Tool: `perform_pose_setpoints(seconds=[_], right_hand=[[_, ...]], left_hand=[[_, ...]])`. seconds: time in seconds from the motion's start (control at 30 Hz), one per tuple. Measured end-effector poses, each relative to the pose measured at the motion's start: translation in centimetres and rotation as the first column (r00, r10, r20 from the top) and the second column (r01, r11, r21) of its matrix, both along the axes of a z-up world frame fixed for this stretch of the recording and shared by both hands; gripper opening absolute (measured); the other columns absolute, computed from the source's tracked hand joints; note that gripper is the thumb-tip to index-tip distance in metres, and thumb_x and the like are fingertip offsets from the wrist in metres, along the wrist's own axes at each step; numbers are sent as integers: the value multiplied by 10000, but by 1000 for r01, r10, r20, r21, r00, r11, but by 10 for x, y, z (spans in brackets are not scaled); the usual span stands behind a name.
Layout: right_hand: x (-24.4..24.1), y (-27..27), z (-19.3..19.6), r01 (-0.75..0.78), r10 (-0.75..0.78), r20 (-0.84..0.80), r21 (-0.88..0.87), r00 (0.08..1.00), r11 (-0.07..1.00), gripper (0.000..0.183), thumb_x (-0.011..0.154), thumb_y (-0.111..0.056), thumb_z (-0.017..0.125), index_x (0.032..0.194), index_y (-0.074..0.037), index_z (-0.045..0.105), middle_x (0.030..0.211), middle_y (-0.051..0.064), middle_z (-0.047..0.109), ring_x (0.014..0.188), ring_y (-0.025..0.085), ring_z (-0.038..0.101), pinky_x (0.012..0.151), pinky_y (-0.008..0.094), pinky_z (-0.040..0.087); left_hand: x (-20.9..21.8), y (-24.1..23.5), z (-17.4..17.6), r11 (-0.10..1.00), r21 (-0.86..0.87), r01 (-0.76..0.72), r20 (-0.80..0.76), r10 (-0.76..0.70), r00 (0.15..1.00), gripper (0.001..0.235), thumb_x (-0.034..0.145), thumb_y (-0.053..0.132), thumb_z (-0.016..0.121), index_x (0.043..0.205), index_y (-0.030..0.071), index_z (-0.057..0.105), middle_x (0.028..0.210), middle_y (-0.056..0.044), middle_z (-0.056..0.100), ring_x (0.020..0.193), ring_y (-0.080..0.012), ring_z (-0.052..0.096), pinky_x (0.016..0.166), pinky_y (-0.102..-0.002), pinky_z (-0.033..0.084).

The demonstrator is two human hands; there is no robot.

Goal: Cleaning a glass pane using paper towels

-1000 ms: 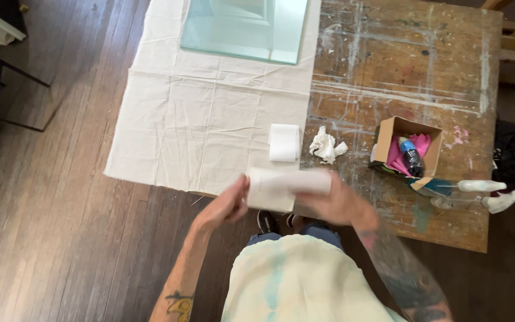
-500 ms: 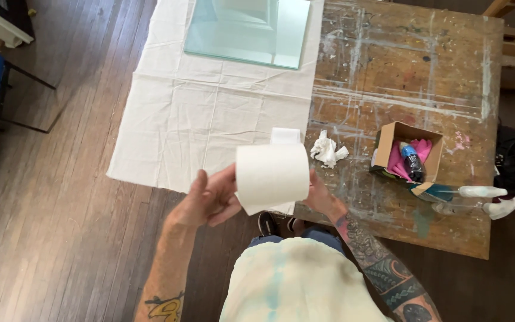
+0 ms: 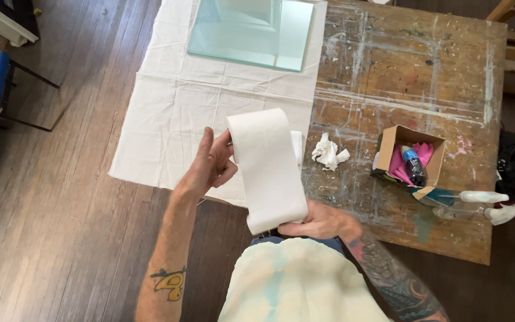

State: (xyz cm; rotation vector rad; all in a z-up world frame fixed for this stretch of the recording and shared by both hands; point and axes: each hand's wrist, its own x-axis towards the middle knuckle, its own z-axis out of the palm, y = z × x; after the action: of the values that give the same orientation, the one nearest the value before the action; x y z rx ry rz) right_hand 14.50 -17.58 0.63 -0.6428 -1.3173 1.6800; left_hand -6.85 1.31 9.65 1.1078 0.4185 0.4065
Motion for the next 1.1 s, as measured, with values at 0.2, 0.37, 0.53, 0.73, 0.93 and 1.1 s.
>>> perform_pose_setpoints(seconds=[0.2, 0.37, 0.53, 0.73, 0.93, 1.1], right_hand=[[29, 17, 66, 312, -286, 213, -99, 934, 945, 669, 774, 80, 749, 1411, -43, 582, 1309, 244, 680, 1284, 419, 602, 1143, 668, 394], [53, 70, 83, 656, -655, 53, 8, 754, 755, 442, 835, 68, 740, 1260, -37, 678, 1175, 180, 740, 1080, 269, 704, 985, 517, 578], [75, 99, 36, 536, -477, 303, -155, 825, 830, 340, 958, -70, 665, 1297, -92, 670, 1174, 184, 743, 1033, 261, 735, 1006, 466, 540], [49, 98, -23, 462, -546, -104, -416, 832, 783, 220, 1019, -148, 606, 1157, -23, 722, 1086, 168, 765, 1021, 272, 739, 924, 501, 602], [56, 94, -74, 342, -482, -239, -453, 843, 823, 452, 1044, -409, 497, 1221, -45, 697, 1179, 140, 727, 1096, 284, 699, 1008, 537, 532], [50, 89, -128, 116, -305, -396, -433, 866, 894, 731, 968, -672, 429, 1370, -89, 609, 1371, 107, 631, 1254, 302, 600, 1123, 519, 425]], left_hand=[[-6, -16, -71, 999, -43, -13, -258, 1, 966, 1041, 910, 855, 166, 1556, 56, 326, 955, -49, 586, 302, -36, 328, 254, -171, 240], [-27, -53, -92, 967, 6, 255, -389, -232, 891, 828, 1002, 679, 101, 1340, 28, 485, 499, 58, 416, 297, -67, 242, 343, -254, 169], [-28, -75, -21, 870, 12, 492, -191, -481, 855, 884, 933, 734, 277, 1362, -7, 498, 570, 46, 537, 298, -47, 390, 313, -191, 288], [-40, -57, -8, 913, 75, 400, 7, -402, 916, 1237, 842, 885, 344, 1514, -152, 272, 820, -131, 695, 300, -66, 419, 266, -207, 317], [-20, -29, 13, 944, 145, 298, 184, -321, 929, 1243, 828, 912, 193, 1523, -115, 276, 620, -108, 634, 272, -90, 431, 229, -229, 347], [9, 4, 56, 973, 131, 189, 202, -213, 956, 1150, 828, 889, 241, 1561, 3, 227, 1016, -144, 663, 249, -62, 385, 208, -169, 321]])
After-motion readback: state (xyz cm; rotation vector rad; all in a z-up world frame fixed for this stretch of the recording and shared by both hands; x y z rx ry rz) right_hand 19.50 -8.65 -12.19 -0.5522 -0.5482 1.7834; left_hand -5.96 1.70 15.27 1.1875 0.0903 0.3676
